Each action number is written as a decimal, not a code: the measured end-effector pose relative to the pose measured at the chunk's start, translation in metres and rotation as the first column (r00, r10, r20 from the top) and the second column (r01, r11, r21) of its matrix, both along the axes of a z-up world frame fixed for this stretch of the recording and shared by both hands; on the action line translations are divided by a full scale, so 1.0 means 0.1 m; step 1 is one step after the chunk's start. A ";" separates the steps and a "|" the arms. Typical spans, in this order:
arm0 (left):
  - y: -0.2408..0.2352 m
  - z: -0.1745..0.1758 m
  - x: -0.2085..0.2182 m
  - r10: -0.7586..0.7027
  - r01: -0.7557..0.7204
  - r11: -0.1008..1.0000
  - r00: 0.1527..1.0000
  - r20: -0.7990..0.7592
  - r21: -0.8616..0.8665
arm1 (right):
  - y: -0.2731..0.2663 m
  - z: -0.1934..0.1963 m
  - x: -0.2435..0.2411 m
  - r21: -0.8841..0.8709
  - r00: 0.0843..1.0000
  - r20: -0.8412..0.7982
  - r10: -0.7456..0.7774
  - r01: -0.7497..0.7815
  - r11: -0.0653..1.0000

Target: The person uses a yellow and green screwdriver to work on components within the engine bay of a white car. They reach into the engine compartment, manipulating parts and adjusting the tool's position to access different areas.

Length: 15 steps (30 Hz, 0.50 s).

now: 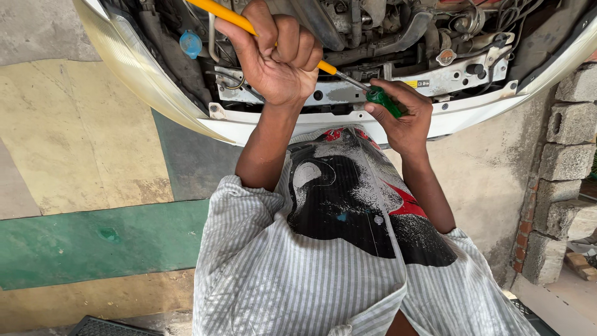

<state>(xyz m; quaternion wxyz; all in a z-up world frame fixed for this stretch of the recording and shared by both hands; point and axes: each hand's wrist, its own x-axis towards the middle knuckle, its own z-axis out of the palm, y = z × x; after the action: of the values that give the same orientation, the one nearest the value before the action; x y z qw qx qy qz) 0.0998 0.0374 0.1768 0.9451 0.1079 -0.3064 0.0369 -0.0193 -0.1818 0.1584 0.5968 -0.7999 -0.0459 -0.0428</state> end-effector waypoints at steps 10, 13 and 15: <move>-0.04 -0.08 0.09 -0.040 0.040 0.999 0.999 0.001 -0.001 | 0.00 -0.03 0.03 0.068 0.999 -0.014 0.045 -0.044 0.997; -0.06 -0.10 0.10 -0.042 0.042 0.999 0.999 -0.008 0.024 | -0.04 -0.06 0.05 0.063 0.998 -0.004 0.063 -0.063 0.996; -0.10 -0.12 0.10 -0.043 0.044 0.998 0.999 -0.029 0.036 | -0.09 -0.08 0.04 0.045 0.997 0.008 0.076 -0.076 0.996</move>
<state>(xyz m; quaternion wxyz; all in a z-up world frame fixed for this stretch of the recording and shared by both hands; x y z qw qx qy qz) 0.1098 0.0274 0.1643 0.9477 0.1191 -0.2961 0.0091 -0.0150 -0.1903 0.1505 0.6157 -0.7838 -0.0772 -0.0237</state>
